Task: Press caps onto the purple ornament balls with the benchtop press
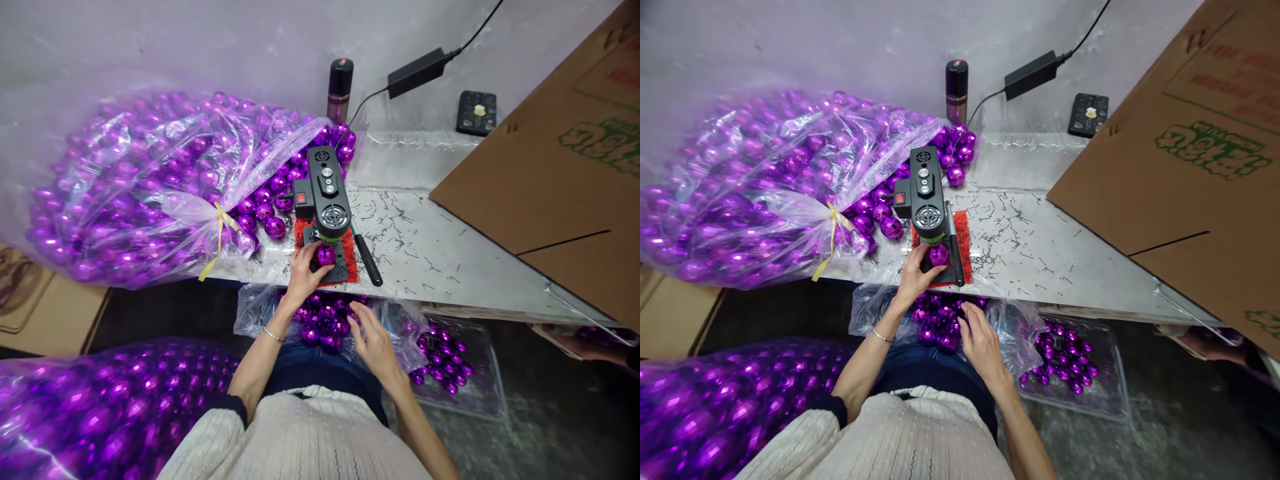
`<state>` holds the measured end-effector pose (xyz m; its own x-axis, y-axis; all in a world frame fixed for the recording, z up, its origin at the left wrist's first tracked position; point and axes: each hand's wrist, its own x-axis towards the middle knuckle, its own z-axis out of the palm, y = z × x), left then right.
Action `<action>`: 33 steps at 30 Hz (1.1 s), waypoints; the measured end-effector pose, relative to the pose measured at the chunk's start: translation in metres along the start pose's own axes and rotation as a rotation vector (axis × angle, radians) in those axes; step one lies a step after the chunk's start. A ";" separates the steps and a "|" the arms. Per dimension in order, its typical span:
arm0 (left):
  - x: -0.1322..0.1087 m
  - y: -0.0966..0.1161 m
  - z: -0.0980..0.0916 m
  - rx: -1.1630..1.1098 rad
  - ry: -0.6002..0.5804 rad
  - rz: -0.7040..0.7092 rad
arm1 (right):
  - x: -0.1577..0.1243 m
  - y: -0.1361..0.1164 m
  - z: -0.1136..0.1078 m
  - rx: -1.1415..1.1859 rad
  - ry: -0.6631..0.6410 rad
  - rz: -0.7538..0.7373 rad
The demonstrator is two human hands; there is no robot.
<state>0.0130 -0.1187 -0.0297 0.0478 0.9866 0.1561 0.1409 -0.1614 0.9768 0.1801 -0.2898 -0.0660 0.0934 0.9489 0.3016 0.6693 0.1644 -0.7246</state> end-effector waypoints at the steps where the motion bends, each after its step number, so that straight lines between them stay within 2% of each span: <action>1: 0.001 0.001 -0.001 0.001 -0.016 -0.001 | 0.004 -0.001 -0.003 -0.007 0.007 -0.006; 5: 0.010 0.001 -0.004 -0.040 -0.080 -0.018 | 0.018 -0.009 -0.013 -0.020 0.035 -0.041; 8: 0.013 -0.005 -0.003 -0.091 -0.085 -0.040 | 0.032 -0.015 -0.023 -0.013 0.072 -0.082; 10: 0.013 -0.009 -0.003 -0.089 -0.085 -0.034 | 0.045 -0.018 -0.031 -0.017 0.139 -0.127; 15: 0.010 -0.014 -0.003 -0.076 -0.103 -0.021 | 0.088 -0.031 -0.047 -0.110 0.425 -0.317; 19: 0.009 -0.010 -0.003 -0.129 -0.089 -0.073 | 0.121 -0.053 -0.048 -0.085 0.461 -0.494; 21: 0.009 -0.008 -0.003 -0.151 -0.084 -0.093 | 0.132 -0.063 -0.046 -0.030 0.453 -0.527; 24: 0.009 -0.009 -0.002 -0.170 -0.075 -0.115 | 0.144 -0.068 -0.037 0.011 0.466 -0.487; 26: 0.009 -0.011 -0.002 -0.155 -0.082 -0.097 | 0.148 -0.063 -0.026 0.018 0.498 -0.477; 30: 0.008 -0.020 -0.002 -0.085 -0.117 -0.016 | 0.151 -0.042 0.001 0.108 0.561 -0.555; 33: 0.008 -0.023 -0.002 -0.064 -0.124 0.011 | 0.151 -0.031 0.015 0.153 0.648 -0.564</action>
<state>0.0084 -0.1076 -0.0507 0.1713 0.9735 0.1512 0.0761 -0.1661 0.9832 0.1623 -0.1477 -0.0068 0.2103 0.3825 0.8997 0.6397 0.6421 -0.4225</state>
